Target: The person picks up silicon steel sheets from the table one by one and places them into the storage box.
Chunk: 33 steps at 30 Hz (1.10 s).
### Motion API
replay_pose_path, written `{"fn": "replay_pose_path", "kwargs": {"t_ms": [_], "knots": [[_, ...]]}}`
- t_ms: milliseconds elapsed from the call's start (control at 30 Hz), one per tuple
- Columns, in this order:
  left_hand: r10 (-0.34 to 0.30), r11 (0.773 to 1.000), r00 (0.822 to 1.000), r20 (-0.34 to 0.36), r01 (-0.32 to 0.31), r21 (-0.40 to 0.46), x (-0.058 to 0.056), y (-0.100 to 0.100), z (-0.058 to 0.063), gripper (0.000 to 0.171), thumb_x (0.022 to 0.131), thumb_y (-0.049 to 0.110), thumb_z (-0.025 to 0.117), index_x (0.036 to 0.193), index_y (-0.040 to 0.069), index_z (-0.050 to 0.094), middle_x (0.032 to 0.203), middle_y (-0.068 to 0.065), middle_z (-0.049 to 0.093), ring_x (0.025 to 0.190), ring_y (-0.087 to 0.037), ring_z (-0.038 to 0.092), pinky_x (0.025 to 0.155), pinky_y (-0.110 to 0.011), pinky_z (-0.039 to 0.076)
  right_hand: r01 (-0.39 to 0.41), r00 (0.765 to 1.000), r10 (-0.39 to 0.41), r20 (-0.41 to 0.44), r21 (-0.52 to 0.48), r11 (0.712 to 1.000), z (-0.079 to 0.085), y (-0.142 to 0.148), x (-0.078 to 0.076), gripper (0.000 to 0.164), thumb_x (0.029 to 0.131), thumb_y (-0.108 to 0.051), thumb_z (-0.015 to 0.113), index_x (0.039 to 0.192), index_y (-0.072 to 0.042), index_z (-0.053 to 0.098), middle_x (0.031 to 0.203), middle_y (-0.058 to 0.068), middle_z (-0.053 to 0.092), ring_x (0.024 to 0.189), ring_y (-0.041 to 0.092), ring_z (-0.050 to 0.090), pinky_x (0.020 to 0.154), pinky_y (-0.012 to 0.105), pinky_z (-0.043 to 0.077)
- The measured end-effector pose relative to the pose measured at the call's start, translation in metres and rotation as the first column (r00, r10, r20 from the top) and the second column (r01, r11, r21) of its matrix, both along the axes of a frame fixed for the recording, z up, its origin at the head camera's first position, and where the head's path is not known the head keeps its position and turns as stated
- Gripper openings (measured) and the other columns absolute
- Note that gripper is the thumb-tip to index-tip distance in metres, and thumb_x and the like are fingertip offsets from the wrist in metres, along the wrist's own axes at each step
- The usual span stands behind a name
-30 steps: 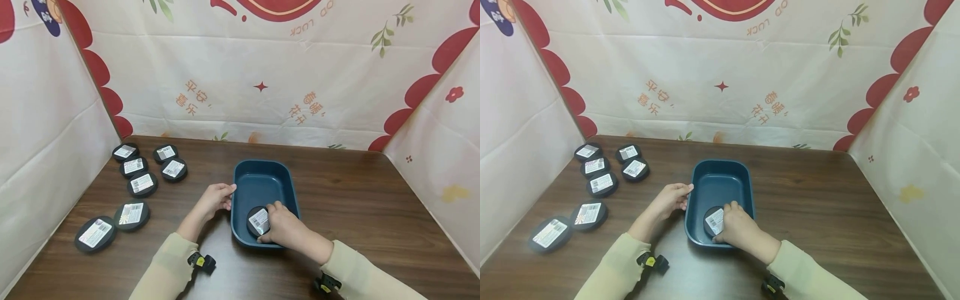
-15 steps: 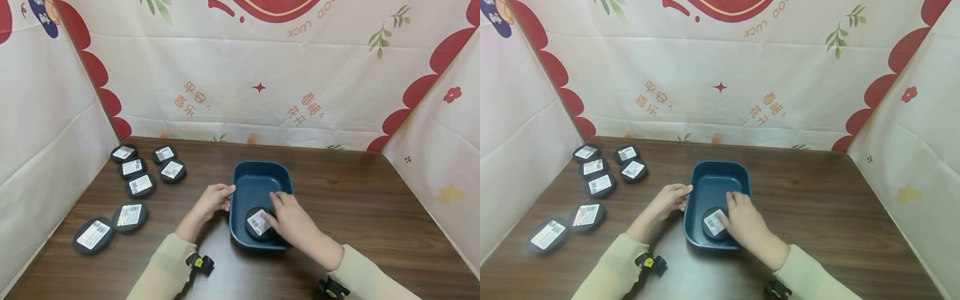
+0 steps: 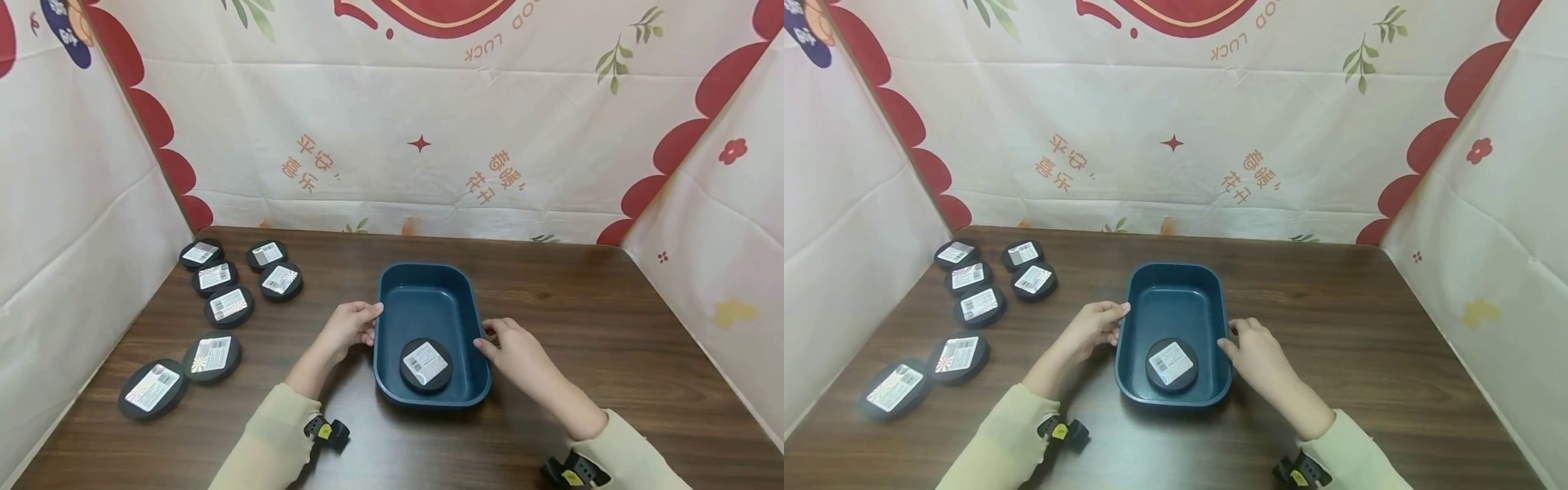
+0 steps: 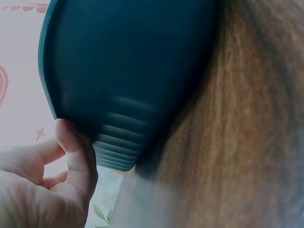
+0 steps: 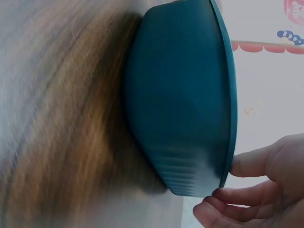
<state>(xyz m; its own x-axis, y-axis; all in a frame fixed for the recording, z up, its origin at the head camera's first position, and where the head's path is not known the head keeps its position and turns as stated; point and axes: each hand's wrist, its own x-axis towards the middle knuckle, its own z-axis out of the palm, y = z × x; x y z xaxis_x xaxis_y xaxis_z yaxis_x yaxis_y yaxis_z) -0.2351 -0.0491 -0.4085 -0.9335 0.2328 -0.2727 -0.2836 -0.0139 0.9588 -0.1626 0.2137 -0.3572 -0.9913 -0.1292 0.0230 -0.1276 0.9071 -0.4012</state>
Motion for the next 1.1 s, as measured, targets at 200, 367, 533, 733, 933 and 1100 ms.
{"fn": "replay_pose_path", "kwargs": {"t_ms": [200,367,533,733,933,1100], "knots": [[0.004,1.000,1.000,-0.003,-0.004,0.012,0.002,0.001,-0.005,0.034,0.094,0.020,0.056,0.097,-0.014,0.056,0.061,-0.002,0.052,0.045,-0.008,0.047,0.046,-0.019,0.043,0.027,0.999,-0.024,0.037,-0.065,0.998,-0.003,0.001,0.001,0.036,0.089,-0.016,0.063,0.111,0.012,0.057,0.100,0.019,0.059,0.086,0.029,0.059,0.072,0.042,0.050],[0.011,1.000,1.000,-0.009,-0.011,0.002,0.002,0.000,-0.005,0.035,0.094,0.020,0.057,0.099,-0.014,0.056,0.061,-0.002,0.053,0.046,-0.008,0.047,0.046,-0.019,0.043,0.068,0.995,-0.058,0.085,-0.115,0.991,-0.006,0.003,0.000,0.036,0.090,-0.018,0.062,0.110,0.011,0.056,0.097,0.017,0.060,0.084,0.026,0.057,0.072,0.041,0.050],[0.022,0.999,0.999,-0.025,-0.022,-0.031,0.003,0.000,-0.003,0.031,0.094,0.019,0.057,0.098,-0.012,0.057,0.062,-0.003,0.052,0.046,-0.009,0.047,0.046,-0.019,0.044,0.114,0.983,-0.078,0.166,-0.215,0.970,-0.009,0.003,-0.001,0.038,0.092,-0.017,0.059,0.115,0.013,0.051,0.097,0.018,0.061,0.078,0.023,0.060,0.070,0.039,0.051],[0.072,0.991,0.991,-0.114,-0.085,-0.106,0.006,0.004,0.003,0.024,0.092,0.018,0.060,0.085,-0.004,0.055,0.064,-0.006,0.050,0.045,-0.013,0.048,0.044,-0.021,0.046,0.183,0.950,-0.059,0.305,-0.397,0.899,-0.009,0.005,-0.003,0.033,0.095,-0.014,0.054,0.112,0.013,0.045,0.084,0.016,0.058,0.061,0.017,0.058,0.058,0.035,0.054],[0.094,0.974,0.977,-0.190,-0.130,-0.184,0.008,0.008,0.008,0.024,0.092,0.019,0.060,0.092,-0.005,0.057,0.061,-0.007,0.054,0.042,-0.013,0.049,0.044,-0.024,0.048,0.245,0.921,-0.050,0.387,-0.473,0.846,-0.007,0.006,-0.005,0.031,0.096,-0.011,0.052,0.113,0.013,0.042,0.079,0.014,0.053,0.061,0.018,0.053,0.056,0.033,0.054],[0.103,0.927,0.958,-0.268,-0.190,-0.323,0.011,0.011,0.009,0.026,0.092,0.023,0.060,0.091,-0.002,0.060,0.056,-0.007,0.054,0.040,-0.014,0.051,0.045,-0.028,0.048,0.231,0.911,-0.010,0.412,-0.491,0.840,-0.006,0.008,-0.008,0.032,0.096,-0.013,0.051,0.110,0.014,0.041,0.074,0.011,0.048,0.060,0.017,0.050,0.055,0.033,0.054]]}}
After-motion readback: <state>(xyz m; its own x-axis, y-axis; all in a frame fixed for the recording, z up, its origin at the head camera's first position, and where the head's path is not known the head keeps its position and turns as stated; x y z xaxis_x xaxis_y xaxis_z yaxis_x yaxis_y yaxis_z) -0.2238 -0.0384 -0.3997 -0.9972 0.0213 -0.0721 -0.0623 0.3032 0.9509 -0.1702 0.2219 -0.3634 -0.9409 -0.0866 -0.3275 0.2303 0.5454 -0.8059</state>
